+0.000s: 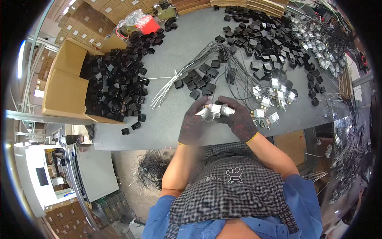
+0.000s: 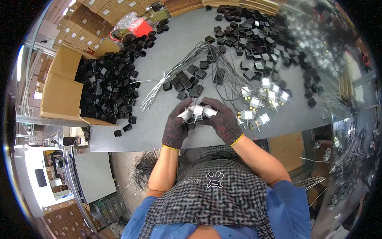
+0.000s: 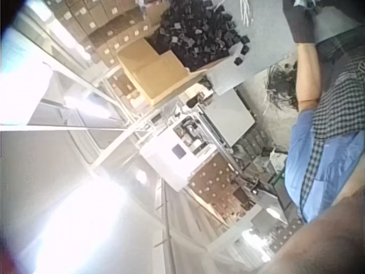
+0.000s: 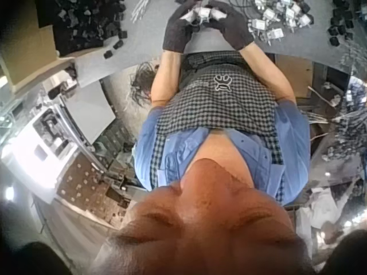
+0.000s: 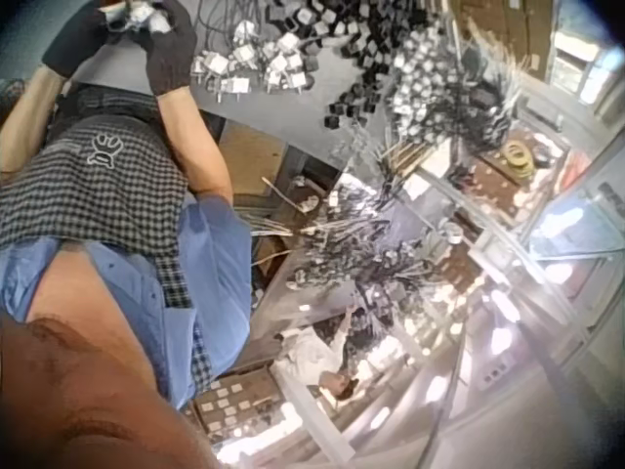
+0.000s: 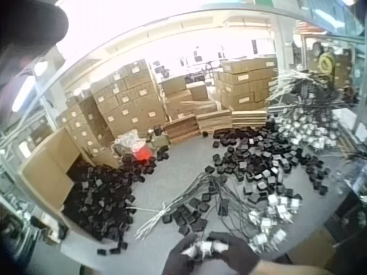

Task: The person assembles and organizes small electronic components with attached wires by hand at a production workbench.

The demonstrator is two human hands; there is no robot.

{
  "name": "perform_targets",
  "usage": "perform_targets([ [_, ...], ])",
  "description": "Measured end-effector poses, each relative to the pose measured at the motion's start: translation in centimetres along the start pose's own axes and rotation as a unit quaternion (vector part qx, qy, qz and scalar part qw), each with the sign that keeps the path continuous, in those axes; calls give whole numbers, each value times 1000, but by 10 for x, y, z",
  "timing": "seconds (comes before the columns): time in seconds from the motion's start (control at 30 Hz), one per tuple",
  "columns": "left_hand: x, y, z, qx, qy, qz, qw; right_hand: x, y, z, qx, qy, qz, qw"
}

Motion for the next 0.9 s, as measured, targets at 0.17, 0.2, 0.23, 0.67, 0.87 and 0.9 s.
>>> perform_targets([
  [0.17, 17, 30, -38, -139, -140, -16, 980, 1, 2, 2, 21, 171, 29, 985],
  [0.2, 15, 29, -31, -141, -138, -18, 980, -2, 1, -1, 24, 172, 29, 984],
  [0.23, 12, 27, -20, -105, -197, -24, 974, -6, -1, -5, 16, 152, 30, 988],
  [0.67, -5, 23, 2, -69, 131, -35, 988, -4, -6, 9, 70, 165, -17, 984],
  [0.87, 11, 24, -1, -102, 26, -58, 993, 19, -14, 20, 131, 285, -37, 949],
  [0.9, 10, 24, 0, -102, 27, -58, 993, 19, -16, 20, 131, 286, -37, 949],
])
Point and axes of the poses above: each hand's wrist, its own y-axis away from the middle knuckle, its own x-axis out of the palm, z = x × y, the point moved 1 cm from there along -y, towards the middle knuckle, and after that the axes turned 15 degrees about -y, right-handed, at the moved point
